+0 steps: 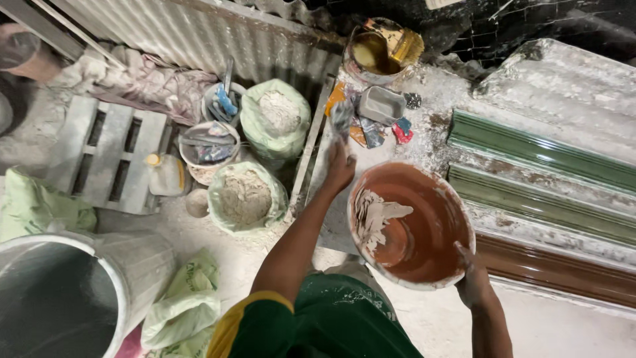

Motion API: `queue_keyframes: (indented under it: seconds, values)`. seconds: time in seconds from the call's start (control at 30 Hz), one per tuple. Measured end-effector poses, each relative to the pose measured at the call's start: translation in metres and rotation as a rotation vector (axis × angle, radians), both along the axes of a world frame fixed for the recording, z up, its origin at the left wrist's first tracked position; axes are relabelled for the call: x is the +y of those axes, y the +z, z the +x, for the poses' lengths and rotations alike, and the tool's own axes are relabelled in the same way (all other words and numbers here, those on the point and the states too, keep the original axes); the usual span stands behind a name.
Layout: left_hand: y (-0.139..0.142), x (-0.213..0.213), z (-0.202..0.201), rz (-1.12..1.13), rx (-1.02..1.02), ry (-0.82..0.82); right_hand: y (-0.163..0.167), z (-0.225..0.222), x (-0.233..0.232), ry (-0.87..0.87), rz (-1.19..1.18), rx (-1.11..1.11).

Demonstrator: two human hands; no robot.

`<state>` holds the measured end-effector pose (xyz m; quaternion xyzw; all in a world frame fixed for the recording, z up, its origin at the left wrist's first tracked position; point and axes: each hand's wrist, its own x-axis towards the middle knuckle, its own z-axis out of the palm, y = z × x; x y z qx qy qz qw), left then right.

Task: The person uses a brush to apply a clear glaze to long green and brown decorative molding pieces laid on a workbench. They then mix a white paste in a bucket with their hands, add water from a tap into a pink cup, and pour it into the bucket.

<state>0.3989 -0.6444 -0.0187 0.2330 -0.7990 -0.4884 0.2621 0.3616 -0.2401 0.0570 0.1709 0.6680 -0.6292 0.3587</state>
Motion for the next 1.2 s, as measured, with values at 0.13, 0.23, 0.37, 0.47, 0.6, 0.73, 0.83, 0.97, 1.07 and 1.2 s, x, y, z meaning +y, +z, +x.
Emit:
queue_keyframes:
  seconds: [0.13,0.23,0.37,0.47,0.6,0.73,0.83,0.97,1.07,1.2]
  values:
    - [-0.005,0.012,0.022,0.329,0.146,-0.112,-0.002,-0.013,-0.004,-0.029,-0.078,0.028]
    - [-0.011,0.025,0.077,0.906,0.245,-0.214,0.005,-0.019,-0.029,0.111,-0.056,-0.066]
    - [-0.017,0.027,0.168,1.715,0.366,-0.068,0.013,-0.009,-0.106,0.325,0.045,-0.122]
    - [-0.018,0.019,0.230,1.839,0.383,0.224,0.002,0.013,-0.179,0.510,0.130,0.013]
    - [-0.003,0.026,0.304,1.568,0.578,0.324,-0.050,0.065,-0.285,0.430,-0.278,0.491]
    - [0.035,0.029,0.356,1.402,0.255,0.598,-0.087,0.096,-0.364,0.532,-0.208,0.240]
    - [0.078,0.024,0.370,1.181,0.112,0.647,-0.097,0.122,-0.404,0.523,-0.380,0.028]
    - [0.128,0.005,0.367,1.013,-0.028,0.728,-0.094,0.146,-0.429,0.360,-0.302,-0.247]
    - [0.154,-0.010,0.360,0.845,-0.199,0.709,-0.092,0.155,-0.436,0.447,-0.390,-0.280]
    - [0.185,-0.028,0.350,0.416,-0.307,0.646,-0.083,0.159,-0.437,0.451,-0.416,-0.244]
